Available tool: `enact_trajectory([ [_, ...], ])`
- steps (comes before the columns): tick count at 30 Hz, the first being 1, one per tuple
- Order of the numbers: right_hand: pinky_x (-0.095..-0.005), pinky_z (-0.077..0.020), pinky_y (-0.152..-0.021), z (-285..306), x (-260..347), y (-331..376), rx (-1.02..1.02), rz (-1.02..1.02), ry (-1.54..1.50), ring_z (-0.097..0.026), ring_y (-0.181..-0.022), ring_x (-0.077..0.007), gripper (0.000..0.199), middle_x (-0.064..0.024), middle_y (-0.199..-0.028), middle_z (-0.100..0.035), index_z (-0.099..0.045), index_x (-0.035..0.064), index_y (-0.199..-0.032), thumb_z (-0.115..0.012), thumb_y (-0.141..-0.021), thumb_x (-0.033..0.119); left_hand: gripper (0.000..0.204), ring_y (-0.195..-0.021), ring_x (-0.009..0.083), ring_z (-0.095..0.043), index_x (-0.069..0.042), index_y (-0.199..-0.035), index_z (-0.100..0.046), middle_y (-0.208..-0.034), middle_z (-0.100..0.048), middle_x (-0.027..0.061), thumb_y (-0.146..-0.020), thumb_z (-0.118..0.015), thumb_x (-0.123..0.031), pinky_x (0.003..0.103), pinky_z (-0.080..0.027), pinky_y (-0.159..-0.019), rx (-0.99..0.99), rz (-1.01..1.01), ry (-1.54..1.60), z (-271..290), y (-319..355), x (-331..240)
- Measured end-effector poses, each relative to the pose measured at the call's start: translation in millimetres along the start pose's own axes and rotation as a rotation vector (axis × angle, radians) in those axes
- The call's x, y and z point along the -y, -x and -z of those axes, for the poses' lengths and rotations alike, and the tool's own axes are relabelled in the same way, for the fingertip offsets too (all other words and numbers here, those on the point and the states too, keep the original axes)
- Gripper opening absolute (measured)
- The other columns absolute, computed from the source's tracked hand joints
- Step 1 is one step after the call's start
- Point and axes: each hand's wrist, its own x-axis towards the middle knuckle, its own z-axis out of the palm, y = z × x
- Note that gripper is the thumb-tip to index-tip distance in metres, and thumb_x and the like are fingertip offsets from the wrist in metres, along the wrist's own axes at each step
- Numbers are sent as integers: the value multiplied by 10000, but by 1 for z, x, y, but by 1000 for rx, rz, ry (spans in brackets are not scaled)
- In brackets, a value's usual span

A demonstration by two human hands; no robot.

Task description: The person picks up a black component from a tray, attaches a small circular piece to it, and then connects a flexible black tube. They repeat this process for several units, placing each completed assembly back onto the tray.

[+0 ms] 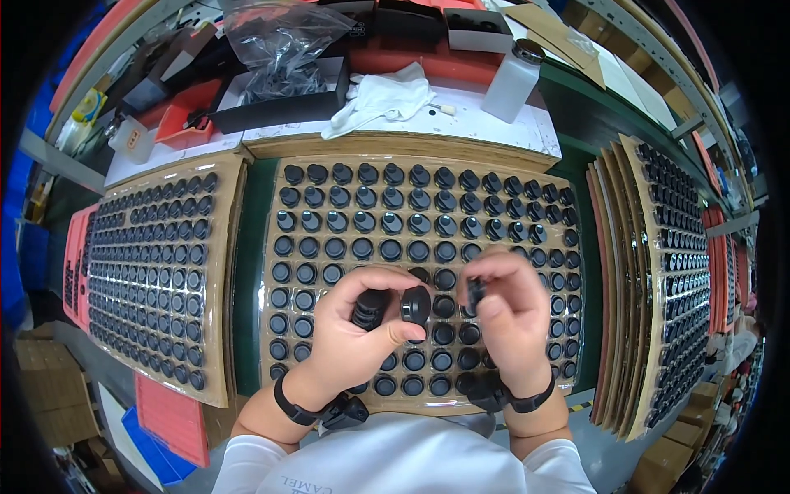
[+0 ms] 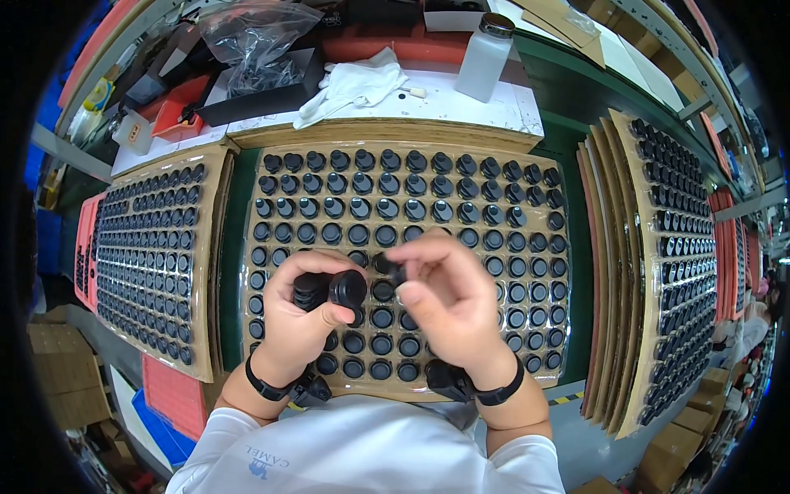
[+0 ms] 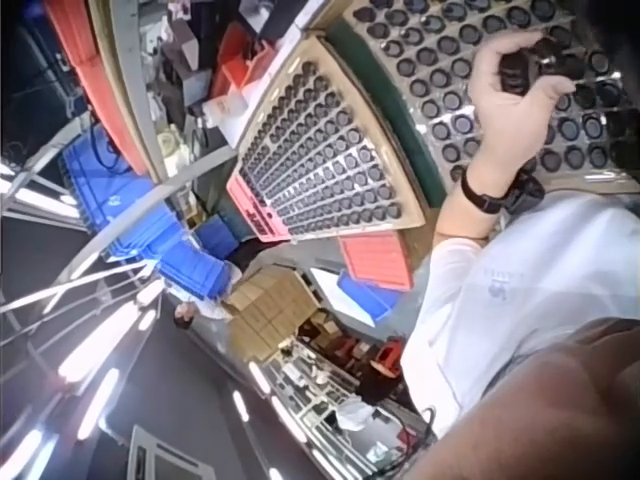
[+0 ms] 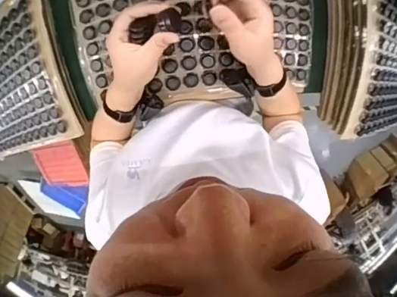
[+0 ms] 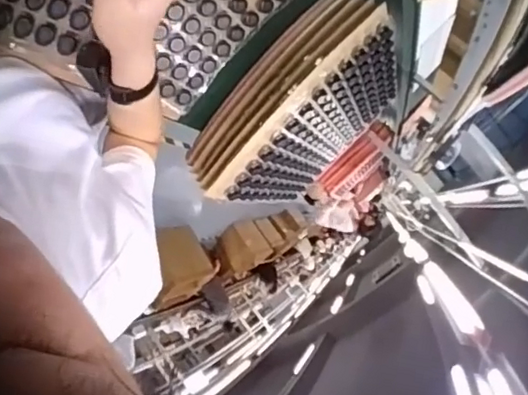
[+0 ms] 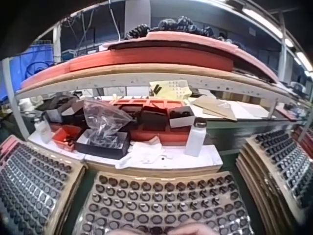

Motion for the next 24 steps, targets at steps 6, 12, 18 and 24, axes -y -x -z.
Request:
enact_trajectory([
  [6,-263,-382,-671,-5,-3,3,99,142,360,-465,-711,-132,344,-66,-854,-521,-502,-20,-1056,-548,-893,279,403,-837,145,-587,-6,-1026,-568,-988,-615,121,-687,-780,-58,268,-482,-728,-30,-144,-105,-4,3,-2],
  [12,-247,-382,-663,-17,-4,8,-13,-42,45,-466,-710,-129,271,-75,-864,-515,-473,-9,-1036,-527,-896,217,380,-859,179,-597,5,-1016,-569,-982,-613,145,-693,-767,-35,278,-487,-739,11,-196,-188,-3,5,-4],
  [18,-241,-388,-656,-18,-8,6,99,163,321,-468,-684,-130,218,-82,-851,-517,-451,13,-1045,-484,-914,184,368,-863,200,-604,14,-1009,-577,-984,-613,155,-694,-762,-25,287,-489,-747,13,-190,-193,-4,6,-5],
  [24,-244,-383,-639,-19,-6,7,50,48,132,-458,-698,-126,199,-89,-858,-507,-446,20,-1035,-482,-912,172,359,-870,193,-604,13,-1008,-581,-993,-615,156,-700,-760,-31,277,-487,-733,1,-189,-158,-4,7,-6],
])
